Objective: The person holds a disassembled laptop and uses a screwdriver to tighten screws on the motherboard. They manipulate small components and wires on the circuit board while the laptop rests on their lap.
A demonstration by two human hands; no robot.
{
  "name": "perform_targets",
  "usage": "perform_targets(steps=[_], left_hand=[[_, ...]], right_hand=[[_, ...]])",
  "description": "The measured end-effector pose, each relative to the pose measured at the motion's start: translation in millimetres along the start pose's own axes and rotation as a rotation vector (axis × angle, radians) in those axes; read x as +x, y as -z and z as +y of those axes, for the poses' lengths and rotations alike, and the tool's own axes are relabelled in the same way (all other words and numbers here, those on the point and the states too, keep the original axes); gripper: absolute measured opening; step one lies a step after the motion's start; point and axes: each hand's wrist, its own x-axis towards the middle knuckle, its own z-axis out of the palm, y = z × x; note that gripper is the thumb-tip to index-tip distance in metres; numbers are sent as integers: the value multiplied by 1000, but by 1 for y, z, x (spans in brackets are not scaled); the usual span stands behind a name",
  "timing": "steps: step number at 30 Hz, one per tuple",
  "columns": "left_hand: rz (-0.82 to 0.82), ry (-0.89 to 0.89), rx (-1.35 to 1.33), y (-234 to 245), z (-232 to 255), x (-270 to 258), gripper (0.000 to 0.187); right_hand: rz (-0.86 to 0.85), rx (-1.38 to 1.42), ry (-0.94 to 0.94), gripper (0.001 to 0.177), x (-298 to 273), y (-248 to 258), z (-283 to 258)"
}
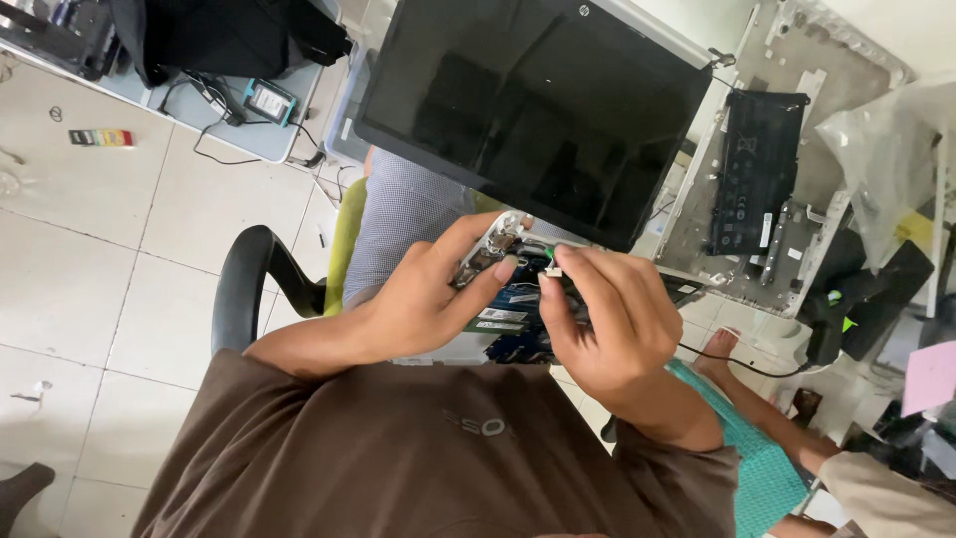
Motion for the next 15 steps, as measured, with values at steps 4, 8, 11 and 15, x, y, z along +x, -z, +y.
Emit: perform_targets(steps=[4,8,11,15], left_hand=[[19,0,0,-3,8,-1,32],[12,-9,35,-8,4,-3,35],[-1,-10,33,-10,7,-2,36],[4,-3,25,-13,13,-5,32]], right_hand=[[36,17,2,13,0,-2,-2],[28,-1,69,8,6,3,-3],[-24,-32,102,7,11,12,-6],[-124,-132,147,9,15,22,-8]])
